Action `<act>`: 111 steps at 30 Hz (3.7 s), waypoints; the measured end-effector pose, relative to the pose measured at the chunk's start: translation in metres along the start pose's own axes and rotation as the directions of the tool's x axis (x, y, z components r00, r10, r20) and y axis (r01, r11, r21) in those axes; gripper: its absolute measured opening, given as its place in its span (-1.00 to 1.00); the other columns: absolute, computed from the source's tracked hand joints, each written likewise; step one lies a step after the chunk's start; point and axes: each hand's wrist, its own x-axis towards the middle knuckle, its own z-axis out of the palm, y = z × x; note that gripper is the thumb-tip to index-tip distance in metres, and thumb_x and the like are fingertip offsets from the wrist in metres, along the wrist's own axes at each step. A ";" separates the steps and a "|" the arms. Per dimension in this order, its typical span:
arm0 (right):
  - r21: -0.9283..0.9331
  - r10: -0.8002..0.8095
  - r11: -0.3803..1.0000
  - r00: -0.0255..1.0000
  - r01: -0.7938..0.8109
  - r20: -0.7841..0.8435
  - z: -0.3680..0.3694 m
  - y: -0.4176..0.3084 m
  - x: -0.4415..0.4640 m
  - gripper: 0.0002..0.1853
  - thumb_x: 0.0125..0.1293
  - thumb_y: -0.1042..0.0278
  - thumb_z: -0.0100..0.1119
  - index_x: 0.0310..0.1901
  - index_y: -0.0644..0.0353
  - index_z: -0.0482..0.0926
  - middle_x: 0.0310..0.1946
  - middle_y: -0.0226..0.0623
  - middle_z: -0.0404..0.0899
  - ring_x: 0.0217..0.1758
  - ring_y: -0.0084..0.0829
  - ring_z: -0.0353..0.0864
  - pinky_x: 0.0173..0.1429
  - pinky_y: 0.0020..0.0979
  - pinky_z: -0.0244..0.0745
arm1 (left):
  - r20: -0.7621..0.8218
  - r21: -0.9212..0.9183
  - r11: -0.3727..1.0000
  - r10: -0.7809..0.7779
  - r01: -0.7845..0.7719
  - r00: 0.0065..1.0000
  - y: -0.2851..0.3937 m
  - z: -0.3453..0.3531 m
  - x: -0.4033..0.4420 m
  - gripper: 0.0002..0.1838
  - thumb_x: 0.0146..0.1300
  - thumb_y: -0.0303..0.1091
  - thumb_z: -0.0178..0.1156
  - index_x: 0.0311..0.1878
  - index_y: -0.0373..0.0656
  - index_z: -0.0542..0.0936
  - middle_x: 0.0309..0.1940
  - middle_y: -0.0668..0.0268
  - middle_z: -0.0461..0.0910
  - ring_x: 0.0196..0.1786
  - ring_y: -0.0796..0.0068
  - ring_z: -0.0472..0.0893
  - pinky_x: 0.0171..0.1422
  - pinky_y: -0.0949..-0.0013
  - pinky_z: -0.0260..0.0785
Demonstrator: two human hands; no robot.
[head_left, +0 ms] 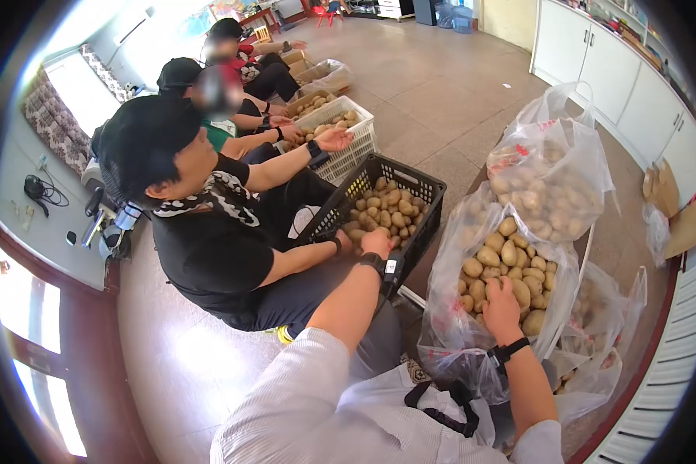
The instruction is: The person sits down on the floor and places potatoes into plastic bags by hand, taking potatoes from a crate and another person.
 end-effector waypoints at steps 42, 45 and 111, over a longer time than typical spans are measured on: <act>-0.118 0.012 0.992 0.959 -0.047 -0.284 -0.005 0.015 -0.004 -0.45 0.04 0.46 0.33 0.14 0.20 0.48 0.16 -0.12 0.41 0.26 -0.01 0.34 0.28 -0.08 0.37 | 0.372 -0.761 0.477 -0.236 0.440 0.898 0.078 0.026 -0.032 -0.69 0.45 -0.12 0.09 0.03 -0.18 0.50 -0.16 0.10 0.56 -0.25 0.17 0.59 -0.22 0.17 0.57; -0.125 0.068 0.987 0.961 -0.105 -0.269 -0.001 0.029 -0.002 -0.43 0.04 0.47 0.34 0.16 0.19 0.46 0.19 -0.12 0.39 0.26 0.01 0.34 0.31 -0.07 0.35 | 0.299 -0.828 0.405 -0.265 0.387 0.917 0.064 0.017 -0.026 -0.69 0.44 -0.11 0.09 0.06 -0.12 0.46 -0.21 0.17 0.55 -0.38 0.26 0.56 -0.33 0.21 0.57; 0.260 0.169 0.956 0.979 -0.134 -0.115 0.036 0.041 -0.034 -0.69 0.27 0.29 0.10 0.00 0.22 0.54 -0.07 -0.07 0.61 0.01 -0.01 0.60 0.05 -0.07 0.53 | 0.620 -0.549 0.696 -0.030 0.462 0.784 0.129 0.022 -0.103 -0.60 0.48 -0.01 0.06 0.06 -0.17 0.55 -0.22 0.23 0.68 -0.39 0.37 0.67 -0.46 0.44 0.46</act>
